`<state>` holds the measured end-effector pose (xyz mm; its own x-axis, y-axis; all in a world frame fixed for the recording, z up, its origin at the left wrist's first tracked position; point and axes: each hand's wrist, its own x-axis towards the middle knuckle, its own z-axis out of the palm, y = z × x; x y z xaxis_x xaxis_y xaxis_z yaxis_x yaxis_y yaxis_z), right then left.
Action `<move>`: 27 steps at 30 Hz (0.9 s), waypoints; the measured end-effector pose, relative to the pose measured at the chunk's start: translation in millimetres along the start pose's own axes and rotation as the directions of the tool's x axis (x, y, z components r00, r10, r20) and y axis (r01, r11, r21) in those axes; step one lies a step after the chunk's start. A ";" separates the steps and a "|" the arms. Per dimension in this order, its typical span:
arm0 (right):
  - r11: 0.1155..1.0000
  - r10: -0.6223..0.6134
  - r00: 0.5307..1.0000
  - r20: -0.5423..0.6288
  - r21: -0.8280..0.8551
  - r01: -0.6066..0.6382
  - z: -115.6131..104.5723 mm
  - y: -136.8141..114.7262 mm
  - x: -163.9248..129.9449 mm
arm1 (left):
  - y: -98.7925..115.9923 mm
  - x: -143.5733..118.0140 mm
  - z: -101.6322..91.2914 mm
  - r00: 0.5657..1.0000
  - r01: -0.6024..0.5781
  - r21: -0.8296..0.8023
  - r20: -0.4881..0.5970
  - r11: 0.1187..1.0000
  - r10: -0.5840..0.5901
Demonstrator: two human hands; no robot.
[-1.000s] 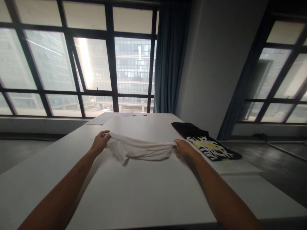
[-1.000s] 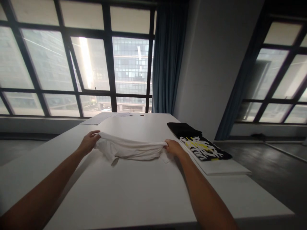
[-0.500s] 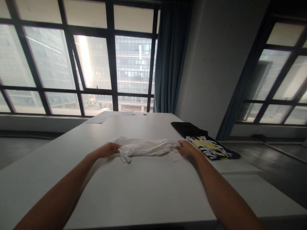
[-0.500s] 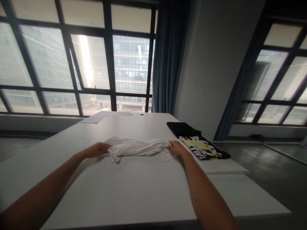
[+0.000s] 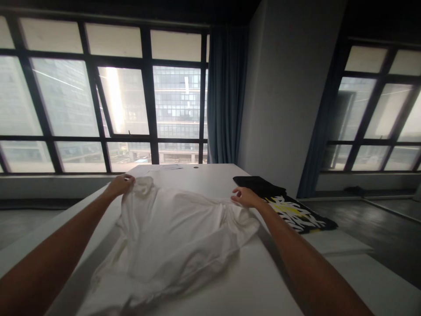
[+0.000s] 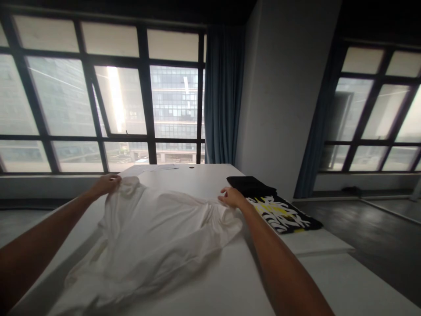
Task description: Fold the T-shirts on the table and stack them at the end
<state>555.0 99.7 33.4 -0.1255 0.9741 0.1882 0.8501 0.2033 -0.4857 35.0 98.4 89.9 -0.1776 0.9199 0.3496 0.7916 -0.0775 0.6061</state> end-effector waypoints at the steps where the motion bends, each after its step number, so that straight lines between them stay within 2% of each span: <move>1: 0.996 0.007 0.999 -0.032 -0.085 -0.010 7.0 -0.9 1.2 | -4.4 -2.1 11.2 1.000 0.029 0.057 -0.001 0.998 -0.029; 3: 0.988 -0.048 0.999 0.008 -0.145 0.048 21.9 -2.4 -3.3 | -12.5 -17.5 36.2 0.997 0.062 0.163 0.028 0.985 -0.067; 5: 0.980 -0.143 0.984 0.103 -0.122 0.156 36.9 -3.7 -13.8 | -17.6 -44.0 61.2 0.991 0.016 0.252 0.125 0.968 -0.049; 8: 0.958 -0.247 0.942 0.225 -0.088 0.272 54.5 -1.6 -29.7 | -20.7 -86.0 89.3 0.935 -0.188 0.411 0.352 0.892 0.035; 10: 0.956 -0.233 0.937 0.262 -0.114 0.270 57.9 4.4 -35.6 | -24.3 -103.2 98.0 0.882 -0.296 0.453 0.467 0.841 0.058; 12: 0.962 -0.142 0.954 0.263 -0.190 0.195 52.2 13.0 -36.8 | -32.3 -108.2 99.3 0.863 -0.312 0.451 0.503 0.836 0.050; 14: 0.958 0.002 0.955 0.298 -0.273 0.084 38.8 20.8 -34.4 | -43.3 -104.5 95.8 0.849 -0.316 0.440 0.527 0.841 0.043; 17: 0.932 0.166 0.893 0.419 -0.362 -0.003 17.5 24.4 -28.4 | -55.5 -94.9 86.1 0.796 -0.374 0.364 0.598 0.853 0.094; 18: 0.929 0.171 0.884 0.435 -0.370 0.002 13.5 23.1 -26.7 | -56.4 -92.3 82.2 0.772 -0.405 0.328 0.623 0.854 0.127; 20: 0.939 0.106 0.906 0.410 -0.342 0.045 12.8 17.9 -24.7 | -52.6 -87.9 73.7 0.715 -0.457 0.260 0.677 0.851 0.177; 22: 0.955 0.010 0.923 0.384 -0.276 0.105 20.4 10.9 -24.6 | -43.0 -82.3 67.0 0.683 -0.455 0.246 0.714 0.856 0.157; 23: 0.960 -0.023 0.923 0.384 -0.250 0.128 25.7 7.4 -25.0 | -37.3 -78.5 65.7 0.696 -0.438 0.273 0.706 0.856 0.131; 27: 0.954 -0.076 0.925 0.372 -0.243 0.176 41.0 -1.8 -24.6 | -21.0 -58.1 79.7 0.860 -0.347 0.454 0.503 0.820 0.085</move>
<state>535.6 79.4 -5.3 -0.3707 0.9226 -0.1071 0.9132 0.3410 -0.2231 75.3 77.2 -0.1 0.2090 0.9779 -0.0074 0.9767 -0.2083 0.0513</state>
